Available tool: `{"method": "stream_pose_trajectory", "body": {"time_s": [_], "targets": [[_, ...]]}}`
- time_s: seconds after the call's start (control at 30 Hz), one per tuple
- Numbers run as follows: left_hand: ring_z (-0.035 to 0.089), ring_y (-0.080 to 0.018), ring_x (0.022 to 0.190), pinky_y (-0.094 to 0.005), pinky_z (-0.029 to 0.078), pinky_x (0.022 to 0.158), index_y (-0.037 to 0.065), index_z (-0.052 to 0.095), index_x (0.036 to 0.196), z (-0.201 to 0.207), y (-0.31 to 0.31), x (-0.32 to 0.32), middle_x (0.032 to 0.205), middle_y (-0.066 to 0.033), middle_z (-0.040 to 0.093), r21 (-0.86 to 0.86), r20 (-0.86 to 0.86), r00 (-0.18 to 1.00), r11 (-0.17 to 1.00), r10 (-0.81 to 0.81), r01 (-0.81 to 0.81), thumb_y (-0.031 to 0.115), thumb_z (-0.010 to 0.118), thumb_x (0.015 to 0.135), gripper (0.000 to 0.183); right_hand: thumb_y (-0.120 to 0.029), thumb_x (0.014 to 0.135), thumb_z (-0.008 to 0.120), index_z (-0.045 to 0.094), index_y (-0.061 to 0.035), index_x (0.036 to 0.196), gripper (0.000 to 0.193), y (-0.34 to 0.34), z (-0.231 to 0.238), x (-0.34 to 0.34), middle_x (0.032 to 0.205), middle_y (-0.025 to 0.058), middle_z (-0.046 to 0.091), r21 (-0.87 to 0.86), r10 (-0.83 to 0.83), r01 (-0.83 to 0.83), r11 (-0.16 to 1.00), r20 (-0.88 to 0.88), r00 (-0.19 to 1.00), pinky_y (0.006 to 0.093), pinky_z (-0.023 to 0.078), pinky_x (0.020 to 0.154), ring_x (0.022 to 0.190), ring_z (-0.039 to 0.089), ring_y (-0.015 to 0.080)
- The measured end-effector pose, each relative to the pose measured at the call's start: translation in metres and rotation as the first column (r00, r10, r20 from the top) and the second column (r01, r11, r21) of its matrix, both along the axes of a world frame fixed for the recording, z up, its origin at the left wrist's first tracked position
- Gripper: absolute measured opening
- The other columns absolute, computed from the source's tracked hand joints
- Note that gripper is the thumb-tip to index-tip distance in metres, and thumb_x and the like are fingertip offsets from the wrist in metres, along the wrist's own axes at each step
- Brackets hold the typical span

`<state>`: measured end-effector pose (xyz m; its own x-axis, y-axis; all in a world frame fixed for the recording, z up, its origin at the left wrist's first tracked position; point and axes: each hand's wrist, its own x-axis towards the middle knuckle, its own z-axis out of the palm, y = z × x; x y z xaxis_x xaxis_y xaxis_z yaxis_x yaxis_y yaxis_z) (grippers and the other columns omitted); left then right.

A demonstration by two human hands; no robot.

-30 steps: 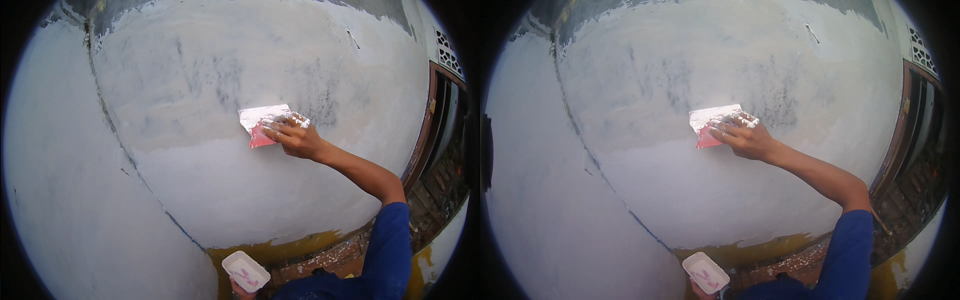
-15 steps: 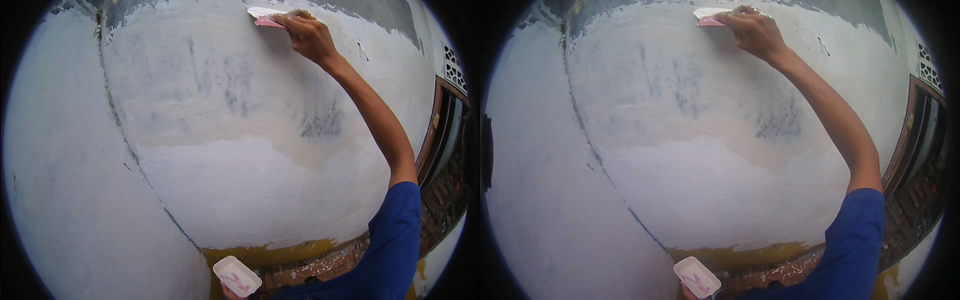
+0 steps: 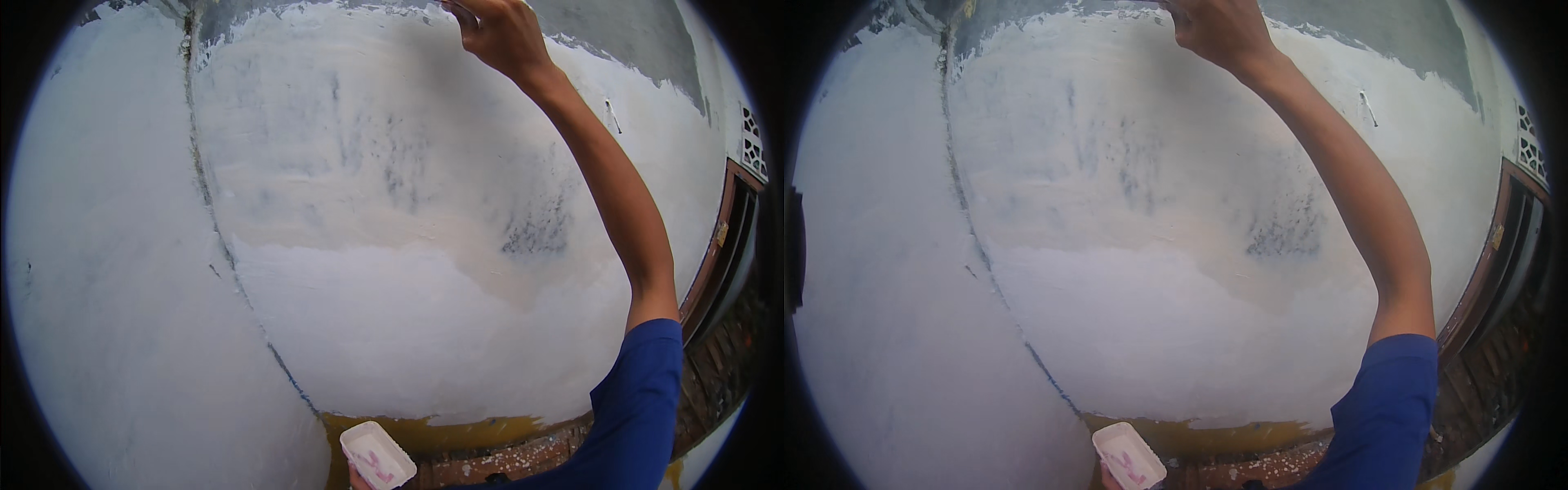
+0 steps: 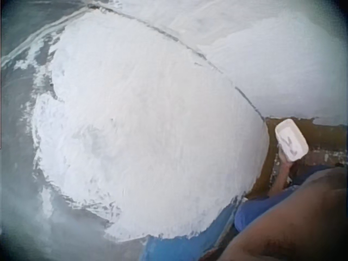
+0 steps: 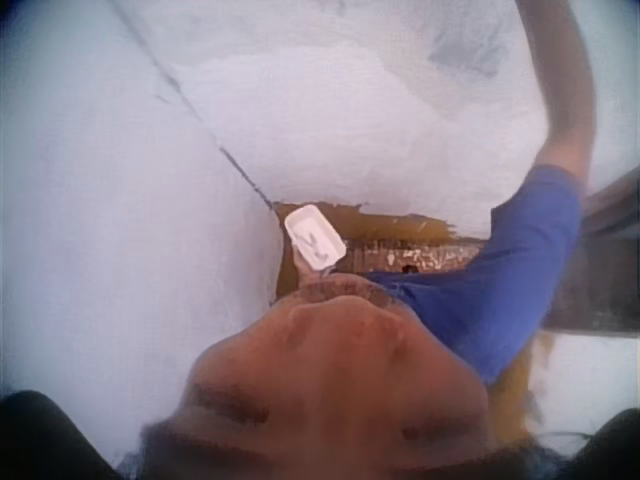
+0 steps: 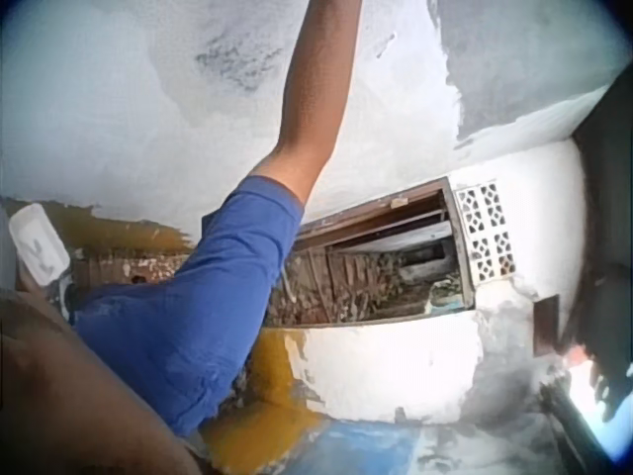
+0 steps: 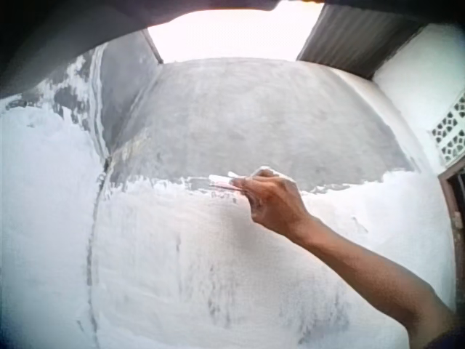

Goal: The person applies white plaster to a wall using a pink putty knife, scraping the material from a small white tray and smoothing it onto the surface.

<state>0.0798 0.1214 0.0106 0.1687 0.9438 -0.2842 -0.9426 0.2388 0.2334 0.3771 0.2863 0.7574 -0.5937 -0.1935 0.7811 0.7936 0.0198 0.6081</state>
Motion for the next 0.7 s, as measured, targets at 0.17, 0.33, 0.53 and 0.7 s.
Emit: {"method": "stream_pose_trajectory", "body": {"time_s": [0.17,0.33,0.53,0.7], "targets": [[0.042,-0.0455,0.129,-0.0707,0.04,0.094,0.025,0.033,0.149,0.0,-0.004,-0.01,0.144,-0.0115,0.042,0.061,-0.047,0.999,0.998,0.022,-0.02,0.068,0.047,0.086,0.078,-0.001,0.082,0.07,0.069,-0.0151,0.116,0.038,0.013,-0.041,-0.006,0.098,0.0076,0.073,-0.048,-0.086,0.092,0.995,0.11,0.99,0.0301,0.057,0.063,0.084,0.067,0.0216],[0.042,-0.0459,0.129,-0.0706,0.04,0.093,0.025,0.033,0.148,-0.012,-0.005,-0.006,0.143,-0.012,0.042,0.107,-0.045,0.999,0.994,-0.006,0.011,0.068,0.046,0.085,0.078,0.001,0.074,0.064,0.067,-0.0145,0.109,0.039,-0.023,-0.23,0.001,0.099,0.0003,0.071,-0.345,0.005,0.098,0.934,0.286,0.958,0.0368,0.055,0.077,0.088,0.065,0.0195],[0.042,-0.0464,0.128,-0.0705,0.041,0.092,0.025,0.033,0.148,-0.001,-0.008,-0.01,0.142,-0.0126,0.043,0.186,-0.106,0.994,0.983,0.009,0.011,0.069,0.045,0.085,0.078,0.003,0.075,0.064,0.069,-0.015,0.108,0.038,-0.031,-0.142,-0.036,0.092,0.0012,0.072,-0.26,0.117,-0.064,0.963,0.192,0.974,0.0364,0.057,0.073,0.09,0.066,0.0201],[0.042,-0.0467,0.128,-0.0704,0.041,0.091,0.026,0.033,0.148,0.014,-0.005,-0.007,0.142,-0.0125,0.042,0.298,-0.151,0.988,0.953,-0.017,0.062,0.07,0.045,0.085,0.078,-0.003,0.082,0.061,0.071,-0.0074,0.099,0.021,0.008,-0.005,-0.061,0.079,0.0127,0.069,-0.03,0.131,-0.129,0.991,0.064,0.989,0.0405,0.054,0.068,0.082,0.065,0.0291]]}}
